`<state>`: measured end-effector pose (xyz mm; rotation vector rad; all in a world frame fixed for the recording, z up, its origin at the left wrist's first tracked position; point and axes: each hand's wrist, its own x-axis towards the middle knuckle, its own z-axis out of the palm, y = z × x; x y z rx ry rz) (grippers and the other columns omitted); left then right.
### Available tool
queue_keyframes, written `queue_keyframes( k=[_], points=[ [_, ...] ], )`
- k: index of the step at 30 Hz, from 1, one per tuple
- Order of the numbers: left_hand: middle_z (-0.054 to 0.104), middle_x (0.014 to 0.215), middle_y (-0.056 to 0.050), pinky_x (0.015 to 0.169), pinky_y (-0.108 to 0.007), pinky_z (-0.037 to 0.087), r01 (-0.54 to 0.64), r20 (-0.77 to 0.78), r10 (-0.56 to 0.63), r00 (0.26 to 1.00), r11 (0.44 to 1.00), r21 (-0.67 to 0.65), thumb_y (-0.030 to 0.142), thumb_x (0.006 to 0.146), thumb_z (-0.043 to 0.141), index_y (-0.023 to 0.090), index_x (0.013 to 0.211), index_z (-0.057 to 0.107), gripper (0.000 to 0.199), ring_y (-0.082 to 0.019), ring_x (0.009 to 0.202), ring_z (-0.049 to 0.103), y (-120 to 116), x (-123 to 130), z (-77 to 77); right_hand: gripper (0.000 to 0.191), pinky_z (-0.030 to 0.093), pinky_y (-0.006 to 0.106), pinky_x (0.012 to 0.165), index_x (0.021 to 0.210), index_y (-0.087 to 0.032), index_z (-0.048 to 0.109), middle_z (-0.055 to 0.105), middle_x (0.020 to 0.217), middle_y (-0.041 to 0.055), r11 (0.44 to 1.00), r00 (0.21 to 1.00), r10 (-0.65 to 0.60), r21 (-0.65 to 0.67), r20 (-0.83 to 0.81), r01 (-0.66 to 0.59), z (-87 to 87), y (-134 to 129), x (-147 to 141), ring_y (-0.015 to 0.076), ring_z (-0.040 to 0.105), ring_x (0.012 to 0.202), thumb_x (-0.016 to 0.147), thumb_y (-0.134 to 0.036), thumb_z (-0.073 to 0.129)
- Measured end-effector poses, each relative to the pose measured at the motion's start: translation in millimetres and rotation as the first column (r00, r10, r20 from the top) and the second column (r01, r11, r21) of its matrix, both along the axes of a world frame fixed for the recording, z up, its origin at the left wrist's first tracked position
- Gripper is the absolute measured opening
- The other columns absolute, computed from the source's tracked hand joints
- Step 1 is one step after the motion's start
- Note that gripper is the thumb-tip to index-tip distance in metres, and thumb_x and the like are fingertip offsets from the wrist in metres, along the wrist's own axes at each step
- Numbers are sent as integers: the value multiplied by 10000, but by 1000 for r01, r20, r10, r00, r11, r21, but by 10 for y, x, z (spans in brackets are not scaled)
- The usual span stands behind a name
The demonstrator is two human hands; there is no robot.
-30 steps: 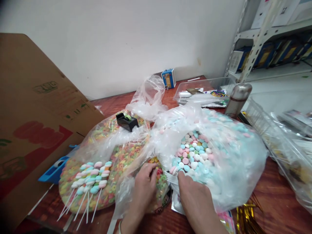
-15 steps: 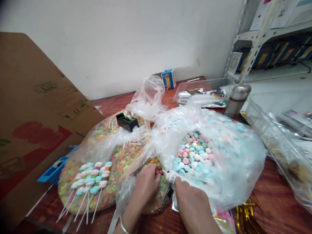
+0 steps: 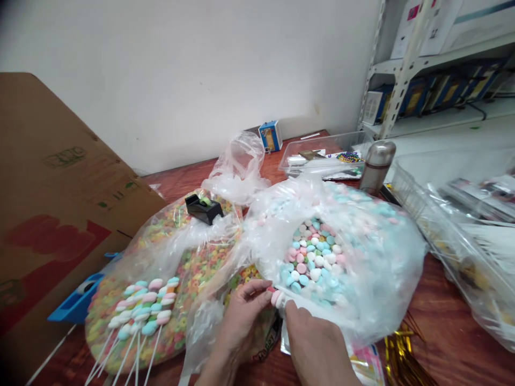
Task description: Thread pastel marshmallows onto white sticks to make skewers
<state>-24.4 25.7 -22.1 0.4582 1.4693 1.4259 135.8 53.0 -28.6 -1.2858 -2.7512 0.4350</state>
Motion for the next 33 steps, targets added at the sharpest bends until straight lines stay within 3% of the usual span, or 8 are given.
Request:
queue_keyframes(
  k=[5, 9, 15, 19, 23, 25, 30, 33],
  points=[
    [747, 832, -68, 771, -302, 519, -79, 77, 77, 994, 997, 27, 348, 636, 828, 168, 876, 769, 306, -198, 776, 673, 15, 135, -65, 267, 456, 274, 604, 961, -240, 583, 669, 873, 42, 993, 977, -47, -114, -208, 24, 22, 14, 16, 200, 688, 736, 930, -152, 333],
    [758, 902, -73, 839, -330, 515, -12, -202, 17, 979, 1000, 23, 375, 722, 755, 175, 910, 769, 275, -233, 877, 677, 47, 145, -47, 404, 473, 253, 630, 1254, -261, 524, 694, 1008, 68, 984, 950, -79, -174, -301, 26, -100, 36, 119, 194, 695, 783, 907, -157, 345],
    [746, 936, -66, 859, -340, 521, 203, -543, -139, 828, 978, 58, 349, 821, 639, 220, 907, 774, 206, -231, 914, 669, 122, 383, -2, 311, 429, 236, 619, 1007, -259, 563, 728, 823, 31, 935, 914, -216, -343, -344, 92, -275, 61, 193, 197, 696, 761, 975, -243, 254],
    [738, 967, -64, 878, -334, 523, 245, -564, -149, 812, 965, 98, 342, 857, 604, 221, 968, 759, 226, -219, 940, 671, 210, 491, -54, 313, 386, 227, 593, 941, -241, 549, 712, 782, 30, 934, 911, -238, -338, -335, 120, -140, 213, 159, 183, 674, 732, 991, -253, 240],
    [669, 1234, -78, 925, -355, 521, 229, -553, -135, 822, 968, 105, 324, 925, 505, 245, 1291, 588, 383, -223, 1080, 646, 400, 451, -88, 297, 352, 231, 605, 799, -231, 552, 679, 770, 9, 948, 914, -277, -238, -297, 210, 50, 608, 211, 156, 629, 690, 978, -255, 316],
    [652, 1259, -86, 962, -388, 499, 254, -682, -120, 722, 962, 99, 275, 925, 496, 244, 1307, 568, 390, -234, 1121, 625, 534, 412, -112, 245, 333, 248, 617, 790, -216, 558, 672, 793, 30, 942, 908, -319, -193, -273, 273, 81, 832, 242, 176, 621, 734, 948, -231, 372],
    [685, 1090, -126, 930, -468, 493, 367, -949, -155, 276, 929, -45, 144, 872, 512, 203, 1049, 702, 266, -270, 1029, 631, 800, 384, -255, 217, 294, 274, 592, 718, -195, 614, 687, 757, 64, 939, 916, -340, -131, -215, 318, -38, 1107, 103, 199, 622, 715, 883, -187, 473],
    [684, 1060, -123, 899, -484, 489, 340, -970, -172, 173, 934, -105, 107, 834, 527, 188, 1028, 688, 265, -283, 1004, 622, 823, 400, -300, 209, 302, 290, 617, 720, -180, 637, 688, 737, 76, 938, 912, -345, -121, -221, 326, -133, 1099, -42, 202, 620, 686, 862, -147, 487]
  ],
)
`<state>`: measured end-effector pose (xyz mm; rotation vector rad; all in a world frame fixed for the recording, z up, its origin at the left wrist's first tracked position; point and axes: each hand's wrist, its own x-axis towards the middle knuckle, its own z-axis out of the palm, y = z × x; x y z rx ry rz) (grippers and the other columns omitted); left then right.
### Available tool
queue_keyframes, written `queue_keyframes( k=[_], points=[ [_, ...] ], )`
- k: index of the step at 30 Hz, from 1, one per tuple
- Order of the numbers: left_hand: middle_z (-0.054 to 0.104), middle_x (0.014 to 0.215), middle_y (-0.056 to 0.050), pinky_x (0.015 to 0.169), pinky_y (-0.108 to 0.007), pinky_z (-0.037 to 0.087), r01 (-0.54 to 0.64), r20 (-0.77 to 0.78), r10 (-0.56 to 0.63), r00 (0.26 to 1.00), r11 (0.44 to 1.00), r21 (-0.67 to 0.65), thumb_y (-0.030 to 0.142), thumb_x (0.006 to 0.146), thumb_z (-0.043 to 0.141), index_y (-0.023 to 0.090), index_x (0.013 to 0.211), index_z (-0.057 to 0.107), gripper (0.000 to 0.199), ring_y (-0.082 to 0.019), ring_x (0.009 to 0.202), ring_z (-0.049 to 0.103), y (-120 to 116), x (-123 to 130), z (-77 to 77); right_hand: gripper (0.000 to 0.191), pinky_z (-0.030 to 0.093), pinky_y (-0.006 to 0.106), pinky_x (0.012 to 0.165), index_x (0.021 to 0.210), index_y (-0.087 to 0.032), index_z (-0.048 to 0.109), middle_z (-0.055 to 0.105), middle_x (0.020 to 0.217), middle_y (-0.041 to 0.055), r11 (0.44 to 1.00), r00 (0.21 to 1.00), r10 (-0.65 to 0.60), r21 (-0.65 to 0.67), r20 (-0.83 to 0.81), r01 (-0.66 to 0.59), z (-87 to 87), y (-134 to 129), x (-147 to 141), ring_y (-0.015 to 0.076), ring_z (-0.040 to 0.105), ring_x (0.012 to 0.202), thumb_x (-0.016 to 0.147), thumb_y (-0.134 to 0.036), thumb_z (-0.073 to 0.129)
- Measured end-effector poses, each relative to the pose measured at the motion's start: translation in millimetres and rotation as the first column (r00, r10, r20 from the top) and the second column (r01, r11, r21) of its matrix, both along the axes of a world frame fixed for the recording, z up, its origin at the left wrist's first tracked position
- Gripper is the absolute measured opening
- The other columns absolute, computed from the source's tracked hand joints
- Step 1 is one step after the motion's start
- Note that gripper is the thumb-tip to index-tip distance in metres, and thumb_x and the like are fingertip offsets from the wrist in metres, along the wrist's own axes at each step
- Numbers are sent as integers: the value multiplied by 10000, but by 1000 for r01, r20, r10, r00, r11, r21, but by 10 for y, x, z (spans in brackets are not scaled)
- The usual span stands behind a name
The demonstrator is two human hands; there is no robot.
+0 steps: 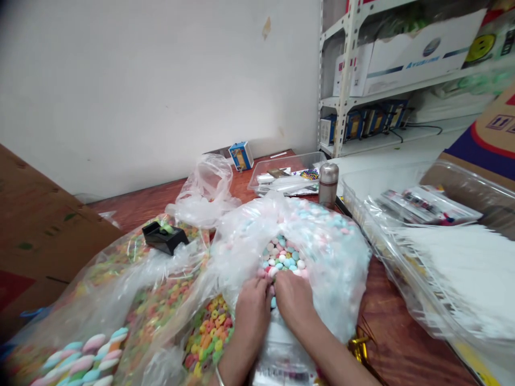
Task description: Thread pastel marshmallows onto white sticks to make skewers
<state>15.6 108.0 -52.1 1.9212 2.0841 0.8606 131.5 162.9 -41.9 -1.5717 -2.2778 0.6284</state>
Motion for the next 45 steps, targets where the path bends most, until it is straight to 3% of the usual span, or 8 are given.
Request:
queue_keyframes(
  k=[5, 10, 17, 24, 30, 38, 41, 45],
  points=[
    [701, 867, -74, 762, -373, 513, -112, 294, 118, 949, 993, -37, 237, 868, 536, 184, 914, 661, 143, -232, 814, 658, -35, -50, 81, 141, 328, 298, 670, 784, -196, 615, 647, 793, 59, 1000, 991, -17, 20, -130, 19, -50, -32, 4, 214, 590, 759, 845, -154, 494],
    [736, 848, -99, 632, -304, 544, -139, 757, 235, 609, 972, -190, 371, 768, 674, 133, 971, 679, 312, -208, 686, 686, 21, -58, 80, 134, 374, 310, 715, 807, -210, 537, 572, 834, 46, 998, 932, -57, -1, -358, 60, -47, -195, 94, 219, 535, 804, 889, -288, 465],
    [751, 969, -107, 759, -320, 562, -67, 921, 258, 292, 966, -249, 369, 707, 750, 136, 955, 749, 341, -225, 825, 698, -5, 47, 136, 183, 463, 278, 637, 933, -201, 553, 619, 813, 13, 979, 728, -167, -197, -665, 45, -84, -356, 120, 163, 576, 649, 905, -370, 490],
    [730, 1103, -113, 899, -362, 520, 31, 942, 160, 296, 984, -177, 306, 682, 765, 158, 1081, 732, 427, -258, 1002, 667, -71, 103, 236, 320, 521, 290, 657, 1048, -180, 545, 667, 826, 29, 940, 539, -260, -337, -802, -48, -135, -363, 140, 180, 631, 682, 872, -446, 568],
    [757, 984, -103, 816, -313, 535, 32, 929, 137, 344, 987, -157, 233, 645, 779, 136, 1045, 726, 415, -210, 863, 688, -73, 105, 262, 317, 527, 309, 762, 987, -191, 547, 679, 904, 46, 924, 473, -314, -379, -823, -45, -55, -396, 126, 198, 659, 795, 858, -477, 589],
    [748, 785, -46, 620, -228, 525, -108, 935, 243, 260, 969, -222, 237, 684, 736, 122, 951, 713, 291, -133, 625, 663, -60, 81, 253, 291, 410, 227, 550, 806, -227, 555, 567, 654, -29, 938, 649, -248, -345, -719, -24, 55, -526, 352, 145, 525, 579, 915, -488, 488],
    [754, 817, -57, 624, -230, 529, -165, 937, 252, 242, 962, -216, 211, 696, 710, 116, 991, 699, 310, -129, 627, 666, -57, 41, 253, 296, 424, 247, 622, 842, -257, 585, 647, 750, 4, 982, 899, -33, -183, -438, -53, 61, -663, 554, 181, 610, 689, 955, -458, 398],
    [758, 843, -58, 626, -226, 530, -185, 945, 221, 240, 966, -179, 177, 687, 694, 119, 982, 694, 300, -135, 656, 676, -43, 49, 260, 295, 407, 251, 549, 875, -303, 593, 694, 772, -3, 992, 985, 107, -58, -133, -116, 44, -797, 685, 188, 666, 652, 978, -392, 331]
  ],
)
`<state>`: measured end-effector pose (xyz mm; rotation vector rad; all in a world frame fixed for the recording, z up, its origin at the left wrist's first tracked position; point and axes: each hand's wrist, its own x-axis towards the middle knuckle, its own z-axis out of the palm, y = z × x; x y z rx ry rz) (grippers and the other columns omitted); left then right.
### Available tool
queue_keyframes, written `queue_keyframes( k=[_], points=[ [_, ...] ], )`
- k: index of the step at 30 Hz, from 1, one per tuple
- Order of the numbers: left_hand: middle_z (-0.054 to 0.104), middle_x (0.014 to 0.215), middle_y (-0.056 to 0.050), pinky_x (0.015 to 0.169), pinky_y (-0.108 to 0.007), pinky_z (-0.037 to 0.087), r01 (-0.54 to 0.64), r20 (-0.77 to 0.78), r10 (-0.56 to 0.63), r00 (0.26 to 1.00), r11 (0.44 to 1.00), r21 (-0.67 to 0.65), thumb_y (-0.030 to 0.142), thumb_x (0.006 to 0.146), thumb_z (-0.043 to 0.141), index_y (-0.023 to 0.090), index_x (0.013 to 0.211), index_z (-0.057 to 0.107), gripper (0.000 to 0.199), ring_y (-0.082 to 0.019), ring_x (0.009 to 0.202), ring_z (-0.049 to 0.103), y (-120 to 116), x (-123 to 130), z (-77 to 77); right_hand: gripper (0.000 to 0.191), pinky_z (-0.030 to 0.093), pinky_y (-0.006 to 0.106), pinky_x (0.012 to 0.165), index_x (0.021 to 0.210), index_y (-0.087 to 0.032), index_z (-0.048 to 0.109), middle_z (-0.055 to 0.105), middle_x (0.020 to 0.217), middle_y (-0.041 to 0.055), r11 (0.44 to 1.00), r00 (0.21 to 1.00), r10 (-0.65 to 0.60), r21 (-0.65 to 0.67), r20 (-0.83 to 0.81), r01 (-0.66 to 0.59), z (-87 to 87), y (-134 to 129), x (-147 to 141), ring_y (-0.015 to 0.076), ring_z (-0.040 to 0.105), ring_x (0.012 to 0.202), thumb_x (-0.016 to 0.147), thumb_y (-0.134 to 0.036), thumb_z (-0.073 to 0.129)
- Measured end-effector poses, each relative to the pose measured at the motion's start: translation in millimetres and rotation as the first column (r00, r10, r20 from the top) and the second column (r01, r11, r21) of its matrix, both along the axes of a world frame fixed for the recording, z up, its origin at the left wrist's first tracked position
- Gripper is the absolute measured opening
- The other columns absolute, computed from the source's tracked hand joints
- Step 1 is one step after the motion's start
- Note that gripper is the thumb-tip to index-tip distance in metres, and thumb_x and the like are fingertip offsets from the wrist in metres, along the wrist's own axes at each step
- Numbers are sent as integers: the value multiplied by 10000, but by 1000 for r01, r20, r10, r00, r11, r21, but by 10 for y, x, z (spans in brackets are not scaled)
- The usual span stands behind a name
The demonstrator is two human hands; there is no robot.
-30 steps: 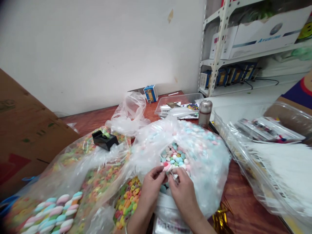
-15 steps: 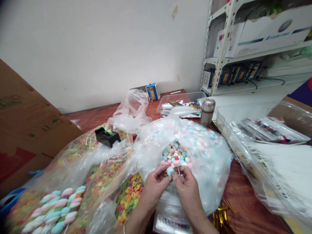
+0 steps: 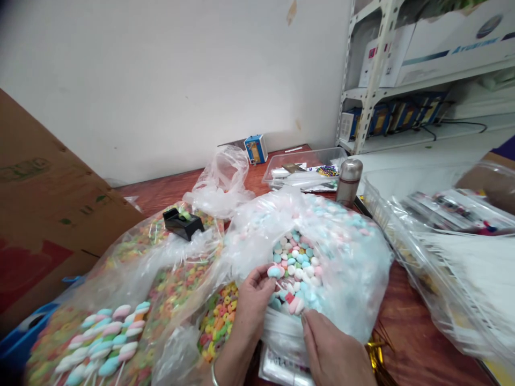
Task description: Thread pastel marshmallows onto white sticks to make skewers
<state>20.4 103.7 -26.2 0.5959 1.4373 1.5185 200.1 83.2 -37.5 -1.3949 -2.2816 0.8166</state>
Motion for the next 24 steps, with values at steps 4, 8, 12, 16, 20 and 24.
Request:
queue_keyframes(
  k=[4, 8, 12, 16, 20, 24],
  points=[
    [760, 946, -98, 674, -254, 547, 6, 9, -6, 1000, 1000, 27, 212, 693, 708, 119, 995, 684, 317, -169, 753, 697, 5, 37, -26, 274, 399, 262, 528, 892, -318, 582, 711, 775, -20, 996, 996, -16, 86, 90, 9, -6, -10, -12, 200, 698, 663, 978, -351, 324],
    [752, 1001, -115, 733, -290, 564, 30, -11, -30, 999, 998, 46, 208, 684, 720, 125, 1013, 681, 341, -199, 833, 705, -13, 42, -41, 266, 382, 265, 517, 889, -317, 581, 721, 763, -25, 996, 994, -23, 93, 103, 13, -10, 19, -29, 203, 704, 653, 972, -352, 331],
    [750, 1010, -112, 800, -320, 565, 35, -91, -31, 995, 999, 42, 175, 688, 701, 135, 988, 691, 303, -217, 895, 708, -34, 58, -13, 286, 313, 280, 480, 860, -302, 571, 710, 685, -12, 997, 988, -23, 71, 154, 12, -20, 13, -59, 218, 705, 612, 972, -350, 312],
    [747, 1006, -96, 868, -342, 546, 33, -240, -16, 971, 997, 68, 126, 705, 646, 149, 964, 701, 266, -216, 936, 701, -47, 87, -13, 282, 244, 298, 483, 854, -289, 556, 716, 678, 11, 994, 962, -74, 95, 262, 51, 5, -39, -156, 246, 703, 604, 963, -297, 296],
    [745, 1011, -89, 865, -345, 547, 48, -334, -23, 942, 997, 68, 115, 723, 611, 156, 961, 716, 263, -222, 960, 693, -64, 106, -23, 274, 204, 312, 491, 873, -274, 536, 728, 712, 35, 990, 941, -96, 126, 325, 58, 41, -85, -271, 247, 690, 616, 965, -238, 281],
    [748, 1007, -80, 860, -342, 551, 41, -335, -21, 942, 998, 55, 103, 718, 602, 158, 977, 720, 290, -216, 950, 694, -77, 115, 0, 228, 179, 317, 489, 856, -270, 516, 721, 700, 23, 993, 940, -70, 114, 333, 34, 28, -69, -324, 231, 683, 598, 951, -189, 324]
  ],
)
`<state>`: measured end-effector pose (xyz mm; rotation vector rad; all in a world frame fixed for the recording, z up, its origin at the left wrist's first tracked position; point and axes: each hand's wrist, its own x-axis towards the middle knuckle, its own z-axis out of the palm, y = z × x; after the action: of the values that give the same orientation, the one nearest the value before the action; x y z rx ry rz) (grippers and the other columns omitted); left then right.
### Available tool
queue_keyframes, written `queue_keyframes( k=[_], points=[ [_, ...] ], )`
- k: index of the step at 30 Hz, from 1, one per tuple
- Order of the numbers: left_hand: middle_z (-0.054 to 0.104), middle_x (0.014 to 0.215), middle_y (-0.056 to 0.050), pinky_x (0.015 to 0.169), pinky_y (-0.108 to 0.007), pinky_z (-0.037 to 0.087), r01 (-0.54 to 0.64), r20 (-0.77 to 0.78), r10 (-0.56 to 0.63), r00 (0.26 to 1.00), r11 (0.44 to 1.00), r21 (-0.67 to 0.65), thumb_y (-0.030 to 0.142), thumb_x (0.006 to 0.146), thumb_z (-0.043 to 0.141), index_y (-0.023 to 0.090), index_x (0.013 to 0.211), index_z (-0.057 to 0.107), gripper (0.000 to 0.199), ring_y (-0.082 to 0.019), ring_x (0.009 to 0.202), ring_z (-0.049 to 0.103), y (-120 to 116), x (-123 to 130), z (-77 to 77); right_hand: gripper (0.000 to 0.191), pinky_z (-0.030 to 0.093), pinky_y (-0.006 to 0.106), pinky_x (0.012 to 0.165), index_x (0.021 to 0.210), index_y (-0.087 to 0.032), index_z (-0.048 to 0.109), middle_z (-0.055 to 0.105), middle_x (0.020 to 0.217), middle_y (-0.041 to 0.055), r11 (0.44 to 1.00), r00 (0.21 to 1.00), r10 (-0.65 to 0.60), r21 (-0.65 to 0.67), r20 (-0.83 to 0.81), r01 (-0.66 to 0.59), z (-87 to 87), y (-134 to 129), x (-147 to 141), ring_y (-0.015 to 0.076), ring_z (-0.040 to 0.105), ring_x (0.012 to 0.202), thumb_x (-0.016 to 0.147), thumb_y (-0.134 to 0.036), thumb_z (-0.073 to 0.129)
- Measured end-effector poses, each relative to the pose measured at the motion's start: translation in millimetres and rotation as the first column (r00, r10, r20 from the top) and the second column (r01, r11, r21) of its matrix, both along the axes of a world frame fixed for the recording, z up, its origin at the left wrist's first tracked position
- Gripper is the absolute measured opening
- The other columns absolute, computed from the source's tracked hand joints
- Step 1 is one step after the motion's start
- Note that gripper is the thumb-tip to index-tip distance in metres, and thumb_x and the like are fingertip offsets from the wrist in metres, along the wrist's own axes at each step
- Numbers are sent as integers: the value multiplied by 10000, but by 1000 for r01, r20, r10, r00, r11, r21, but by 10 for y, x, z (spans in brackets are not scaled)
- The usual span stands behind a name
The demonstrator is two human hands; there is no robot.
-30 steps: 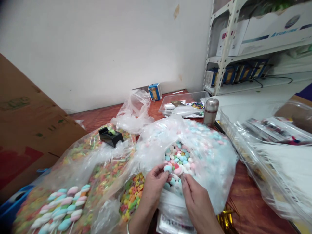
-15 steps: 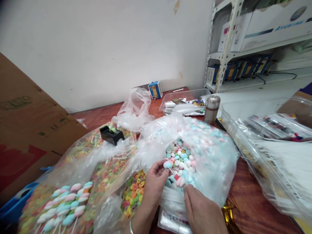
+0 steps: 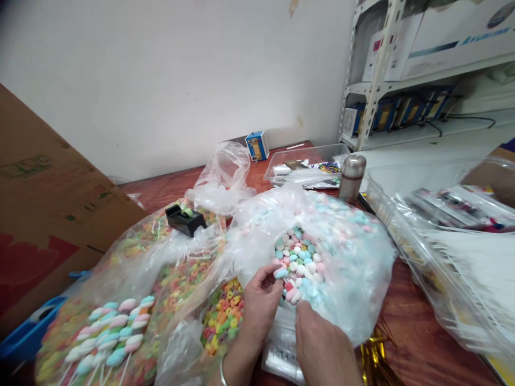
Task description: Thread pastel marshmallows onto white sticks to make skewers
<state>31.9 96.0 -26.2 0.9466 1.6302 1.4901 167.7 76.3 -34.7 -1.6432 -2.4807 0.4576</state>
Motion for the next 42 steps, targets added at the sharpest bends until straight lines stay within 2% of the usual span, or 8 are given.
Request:
queue_keyframes(
  k=[10, 14, 18, 23, 27, 30, 36, 42],
  points=[
    [735, 998, -81, 850, -328, 544, 22, -39, -21, 999, 1000, 15, 122, 762, 615, 163, 988, 716, 250, -208, 927, 684, -154, 19, -109, 207, 215, 300, 490, 906, -230, 509, 701, 710, 64, 991, 997, 70, -117, 43, -64, 14, 104, -114, 265, 698, 647, 956, -202, 310],
    [710, 1073, -79, 885, -333, 525, 75, -220, -78, 972, 997, -20, 135, 833, 549, 200, 1154, 663, 347, -208, 979, 665, -429, -123, -72, 241, 290, 288, 524, 902, -254, 505, 687, 714, 30, 981, 984, 89, -156, -153, -113, -2, 137, -219, 244, 686, 676, 984, -281, 280],
    [655, 1201, -103, 964, -382, 470, -52, -581, -1, 814, 996, -73, 133, 897, 454, 221, 1321, 537, 441, -227, 1091, 611, -691, -534, 11, 334, 329, 280, 569, 733, -267, 434, 621, 639, -4, 981, 959, 9, -186, -285, -64, -30, 139, -227, 215, 621, 633, 991, -413, 279],
    [676, 1000, -90, 891, -420, 474, -31, -820, -180, 544, 972, -234, 73, 829, 504, 195, 980, 677, 259, -254, 981, 591, -714, -974, 11, 330, 320, 289, 592, 716, -266, 413, 586, 643, -9, 972, 955, 33, -213, -295, -100, -27, 79, -228, 212, 592, 635, 982, -414, 285],
    [651, 828, -72, 782, -384, 470, -51, -861, -220, 458, 961, -273, 81, 832, 495, 189, 795, 651, 194, -245, 858, 584, -686, -1006, -43, 342, 333, 297, 616, 738, -265, 427, 602, 675, -3, 963, 959, 76, -228, -272, -141, -31, 14, -252, 217, 606, 664, 988, -424, 255],
    [655, 824, -70, 783, -384, 456, -86, -844, -155, 514, 969, -230, 107, 824, 514, 188, 797, 651, 161, -248, 851, 590, -710, -981, -65, 338, 346, 298, 621, 759, -264, 459, 632, 708, 4, 957, 958, 103, -236, -266, -169, -44, -48, -264, 216, 625, 686, 991, -409, 260],
    [702, 787, -45, 706, -314, 505, -184, -236, 136, 962, 963, -195, 299, 771, 651, 172, 842, 672, 147, -203, 738, 646, -700, -949, 23, 367, 373, 282, 602, 784, -270, 488, 658, 719, -13, 945, 930, 174, -211, -323, -250, -86, -167, -307, 191, 649, 667, 1004, -436, 246],
    [690, 705, -17, 666, -263, 516, -118, 194, 144, 970, 983, -140, 315, 666, 777, 148, 794, 655, 243, -160, 679, 640, -660, -799, 117, 347, 386, 266, 576, 795, -277, 504, 666, 710, -26, 953, 924, 223, -129, -311, -274, -95, -169, -287, 177, 662, 646, 1009, -414, 267]
  ],
)
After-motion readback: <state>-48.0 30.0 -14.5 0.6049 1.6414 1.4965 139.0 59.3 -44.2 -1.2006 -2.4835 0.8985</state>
